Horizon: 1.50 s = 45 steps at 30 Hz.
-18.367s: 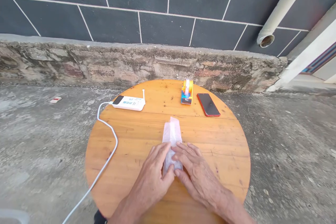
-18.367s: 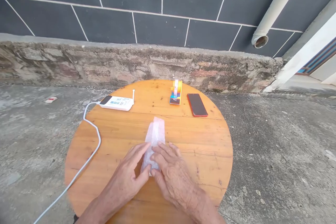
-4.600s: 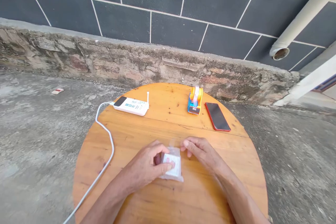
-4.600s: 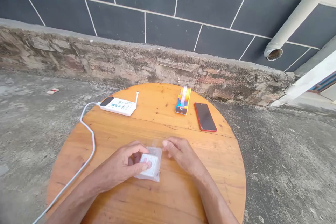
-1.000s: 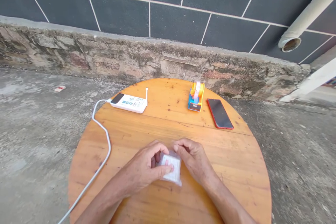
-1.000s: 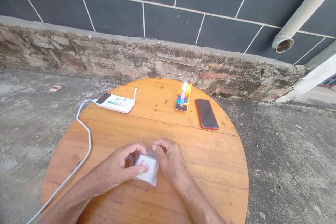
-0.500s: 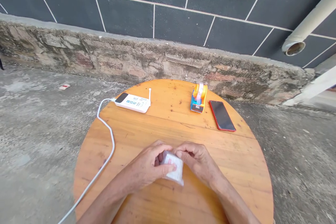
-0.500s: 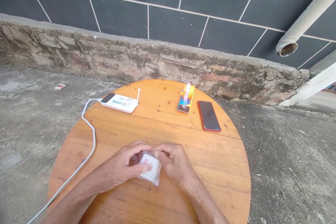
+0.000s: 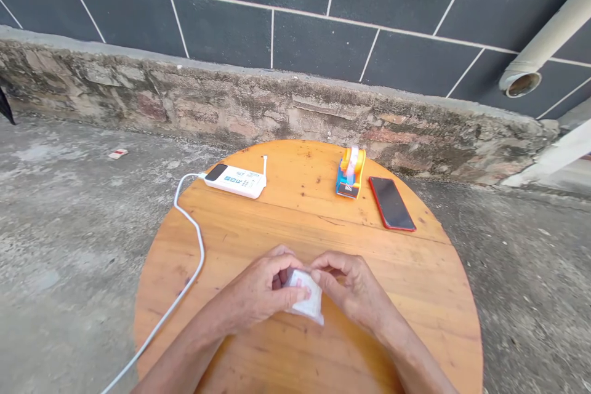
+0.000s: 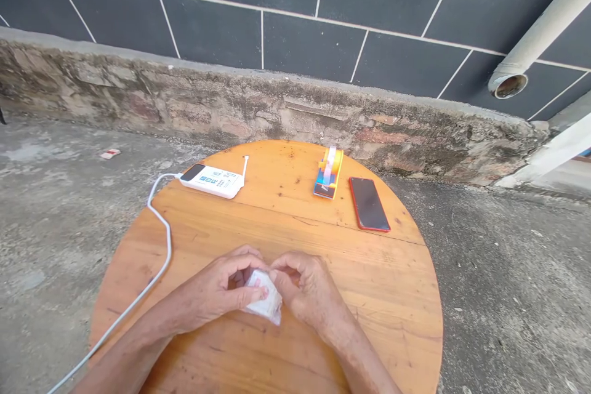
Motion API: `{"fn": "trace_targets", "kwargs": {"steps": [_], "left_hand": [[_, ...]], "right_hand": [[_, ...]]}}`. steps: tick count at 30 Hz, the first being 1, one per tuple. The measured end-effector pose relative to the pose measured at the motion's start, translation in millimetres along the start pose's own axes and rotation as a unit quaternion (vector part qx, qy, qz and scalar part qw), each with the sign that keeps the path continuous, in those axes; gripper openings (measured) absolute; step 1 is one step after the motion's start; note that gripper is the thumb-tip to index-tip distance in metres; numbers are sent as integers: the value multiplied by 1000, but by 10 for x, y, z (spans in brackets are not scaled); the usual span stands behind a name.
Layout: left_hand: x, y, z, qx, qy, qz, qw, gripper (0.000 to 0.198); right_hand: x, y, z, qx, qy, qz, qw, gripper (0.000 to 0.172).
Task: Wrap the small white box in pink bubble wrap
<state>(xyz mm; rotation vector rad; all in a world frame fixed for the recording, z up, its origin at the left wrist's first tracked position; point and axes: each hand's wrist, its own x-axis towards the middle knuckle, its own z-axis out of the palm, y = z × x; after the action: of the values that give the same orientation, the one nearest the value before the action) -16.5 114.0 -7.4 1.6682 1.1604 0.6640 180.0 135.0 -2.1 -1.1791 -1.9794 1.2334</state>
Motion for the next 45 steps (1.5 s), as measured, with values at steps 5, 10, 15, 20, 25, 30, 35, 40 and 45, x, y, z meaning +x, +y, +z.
{"fn": "trace_targets", "kwargs": {"steps": [5, 10, 15, 20, 25, 30, 35, 40, 45], "left_hand": [[-2, 6, 0, -1, -1, -7, 1000, 12], [-2, -2, 10, 10, 10, -4, 1000, 13], [-6, -4, 5, 18, 11, 8, 1000, 15], [0, -13, 0, 13, 14, 6, 1000, 15], [-1, -52, 11, -7, 13, -1, 1000, 17], [-3, -65, 6, -10, 12, -4, 1000, 22], [5, -51, -3, -17, 11, -15, 1000, 20], [12, -58, -6, -20, 2, -14, 1000, 23], [18, -79, 0, -14, 13, -11, 1000, 25]], "right_hand": [[-33, -32, 16, -33, 8, -21, 999, 10], [-40, -27, 51, -90, 33, -80, 992, 13], [-56, -37, 33, -154, 21, -173, 972, 20], [-120, -52, -25, -253, -23, -207, 945, 26], [-182, -47, -46, -339, -33, -231, 911, 27], [-192, -90, -64, -358, -30, -230, 904, 26], [-190, -78, -97, -342, -17, -226, 912, 37], [-201, -82, -89, -334, -36, -215, 917, 48], [-194, -117, -59, -343, -29, -241, 907, 45]]}}
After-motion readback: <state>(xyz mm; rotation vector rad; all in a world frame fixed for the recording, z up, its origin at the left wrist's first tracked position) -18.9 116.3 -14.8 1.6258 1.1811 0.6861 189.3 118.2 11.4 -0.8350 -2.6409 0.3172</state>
